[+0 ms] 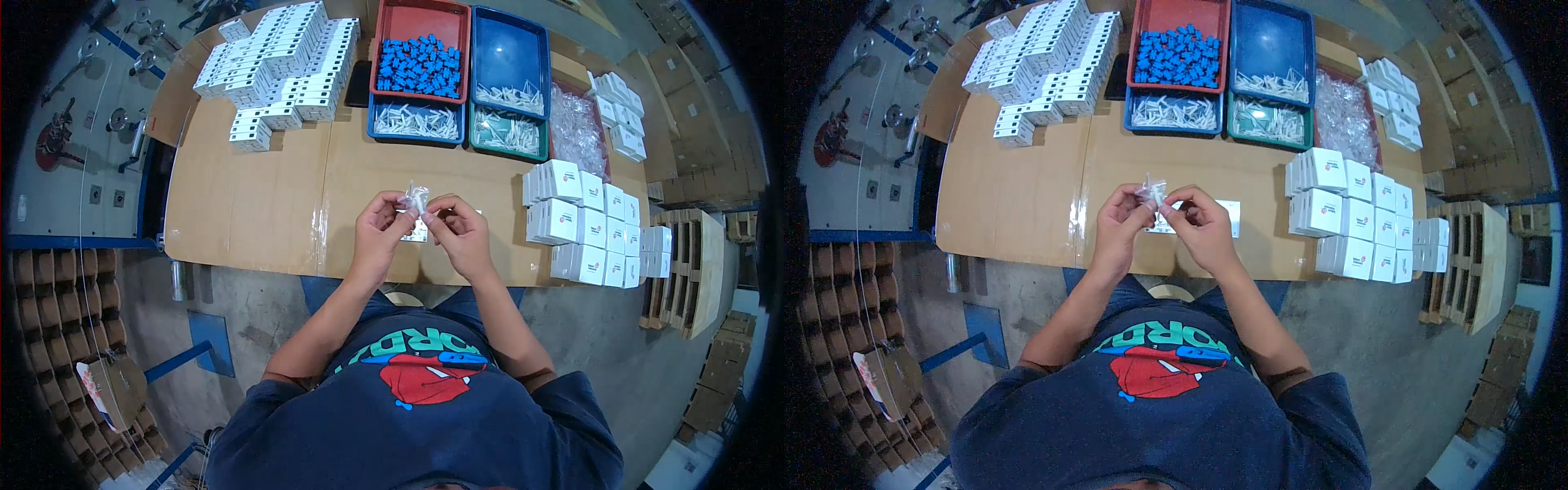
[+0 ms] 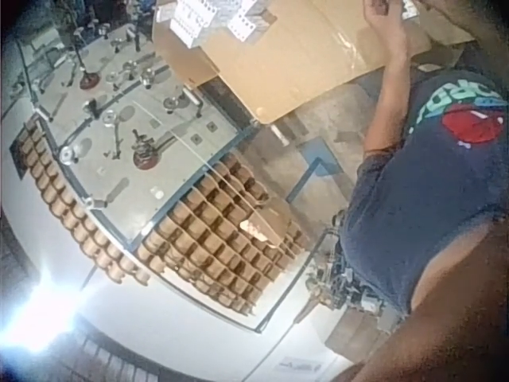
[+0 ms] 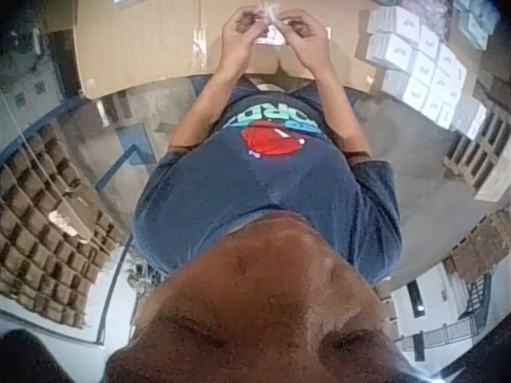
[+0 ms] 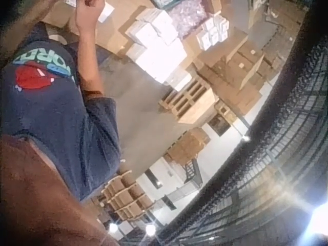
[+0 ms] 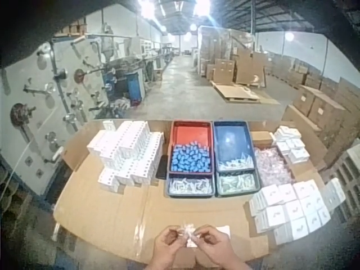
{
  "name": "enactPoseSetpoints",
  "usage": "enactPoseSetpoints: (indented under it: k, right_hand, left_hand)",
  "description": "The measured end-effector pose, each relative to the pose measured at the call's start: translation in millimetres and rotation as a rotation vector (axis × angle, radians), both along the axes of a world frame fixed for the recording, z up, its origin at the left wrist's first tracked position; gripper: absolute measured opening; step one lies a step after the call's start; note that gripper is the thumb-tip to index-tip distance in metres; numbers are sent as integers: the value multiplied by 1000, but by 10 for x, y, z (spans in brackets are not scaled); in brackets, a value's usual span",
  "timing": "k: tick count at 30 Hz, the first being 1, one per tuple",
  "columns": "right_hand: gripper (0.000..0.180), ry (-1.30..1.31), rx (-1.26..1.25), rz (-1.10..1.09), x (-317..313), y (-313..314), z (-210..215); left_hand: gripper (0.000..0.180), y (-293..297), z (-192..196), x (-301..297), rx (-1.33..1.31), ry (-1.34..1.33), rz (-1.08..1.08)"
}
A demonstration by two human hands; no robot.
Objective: Assembling and packaging small electronic components into boxes.
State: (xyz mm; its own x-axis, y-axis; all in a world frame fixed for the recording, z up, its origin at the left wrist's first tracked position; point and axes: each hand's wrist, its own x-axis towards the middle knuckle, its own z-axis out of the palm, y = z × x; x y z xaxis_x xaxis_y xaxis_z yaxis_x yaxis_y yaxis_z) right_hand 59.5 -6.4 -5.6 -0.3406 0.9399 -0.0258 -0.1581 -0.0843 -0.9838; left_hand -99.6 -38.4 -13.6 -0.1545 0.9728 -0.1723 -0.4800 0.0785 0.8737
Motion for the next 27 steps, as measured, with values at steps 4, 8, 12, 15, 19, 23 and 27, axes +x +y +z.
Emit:
enactPoseSetpoints:
  k: [4,8,12,15,19,23,27]
  right_hand:
    - [8,-23,1,-22,-9,13,1]
    - [8,-26,24,-6,-18,11,-1]
    - [7,-46,106,-19,-4,33,-35]
    - [9,-112,164,-44,16,55,-71]
    - [9,-128,143,-75,26,49,-51]
    - [14,-67,144,-56,42,52,-52]
    - [26,23,-7,-51,52,56,-70]
  left_hand:
    - [17,-16,-63,-50,-22,62,-41]
    - [18,-26,-70,-33,-18,34,-9]
    - [19,-19,-49,-27,-18,51,-4]
    - [22,-21,-72,-16,18,96,-48]
    - [25,-1,-68,8,43,112,-58]
    - [24,-2,-119,4,7,112,-64]
    - [21,-4,-162,8,21,86,-56]
